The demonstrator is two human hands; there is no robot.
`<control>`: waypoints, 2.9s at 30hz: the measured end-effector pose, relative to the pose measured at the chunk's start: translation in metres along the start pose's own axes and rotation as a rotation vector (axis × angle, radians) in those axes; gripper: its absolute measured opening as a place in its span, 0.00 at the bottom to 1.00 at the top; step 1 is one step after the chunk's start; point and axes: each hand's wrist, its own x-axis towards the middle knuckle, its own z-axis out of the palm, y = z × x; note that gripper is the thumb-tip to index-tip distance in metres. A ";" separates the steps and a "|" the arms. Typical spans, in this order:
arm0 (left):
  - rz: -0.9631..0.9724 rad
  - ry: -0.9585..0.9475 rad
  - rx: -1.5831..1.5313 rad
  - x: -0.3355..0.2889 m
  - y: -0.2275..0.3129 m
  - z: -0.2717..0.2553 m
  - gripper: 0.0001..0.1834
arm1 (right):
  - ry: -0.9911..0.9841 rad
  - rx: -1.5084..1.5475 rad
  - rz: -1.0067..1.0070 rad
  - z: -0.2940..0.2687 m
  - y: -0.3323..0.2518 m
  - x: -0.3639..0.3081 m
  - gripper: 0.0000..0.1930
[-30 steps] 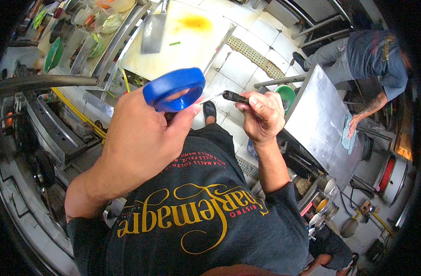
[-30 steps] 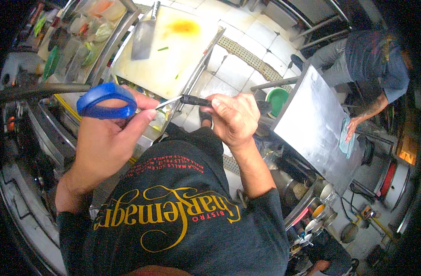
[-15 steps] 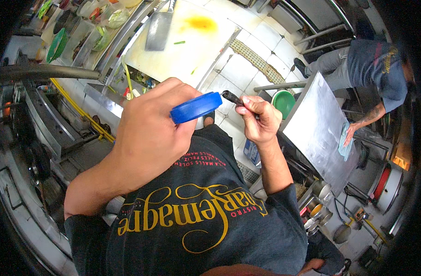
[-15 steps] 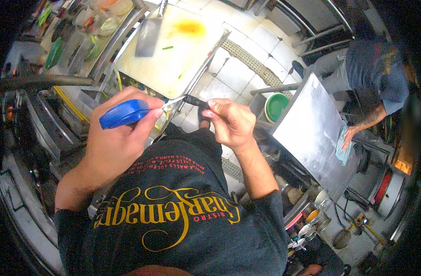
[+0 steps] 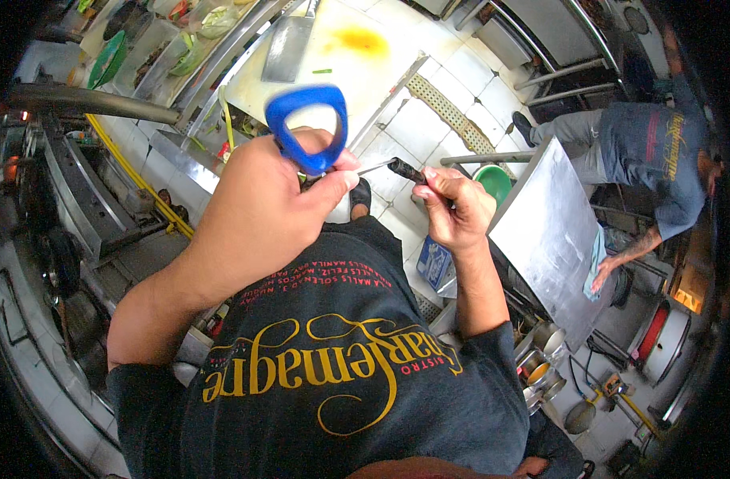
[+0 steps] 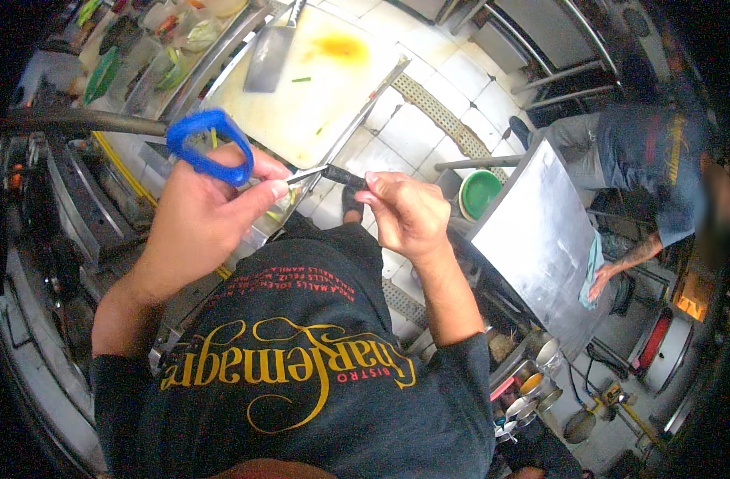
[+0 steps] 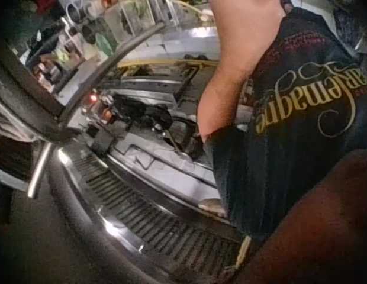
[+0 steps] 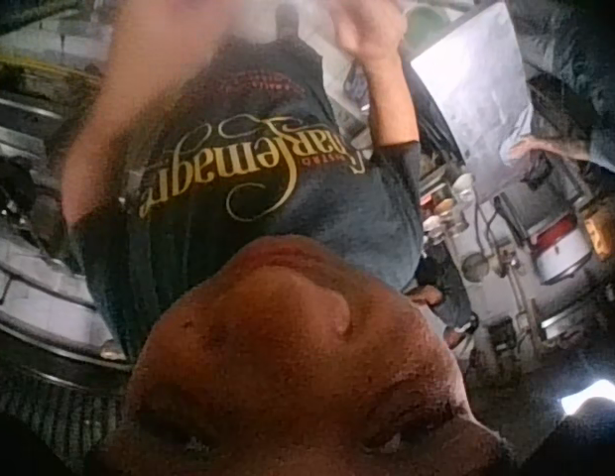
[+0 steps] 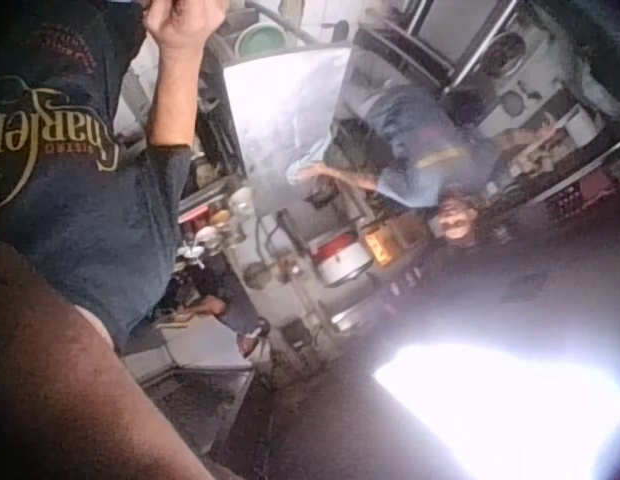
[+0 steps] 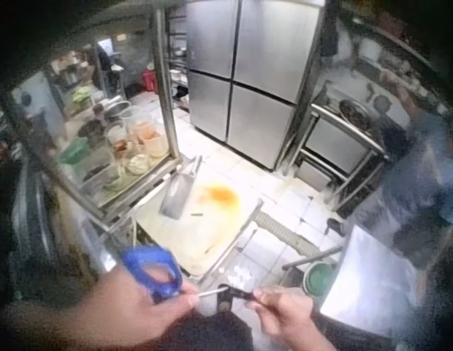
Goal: The person uses scissors to cut the tip of a black lighter, then repeatedly inserts and removes the lighter's nozzle to adjust or clear it. The person works at a stainless steel counter in a commercial kitchen, handling the lighter and scissors throughout.
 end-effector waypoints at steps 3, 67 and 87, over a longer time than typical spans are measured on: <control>0.186 -0.041 0.174 0.001 0.003 -0.006 0.04 | -0.060 0.172 0.174 -0.004 0.001 -0.006 0.08; 0.265 0.296 0.355 -0.059 -0.001 -0.048 0.11 | -0.226 1.285 0.537 0.060 -0.011 0.014 0.14; 0.357 0.063 0.329 -0.030 0.029 -0.016 0.12 | -0.164 1.267 0.480 0.049 -0.001 -0.006 0.13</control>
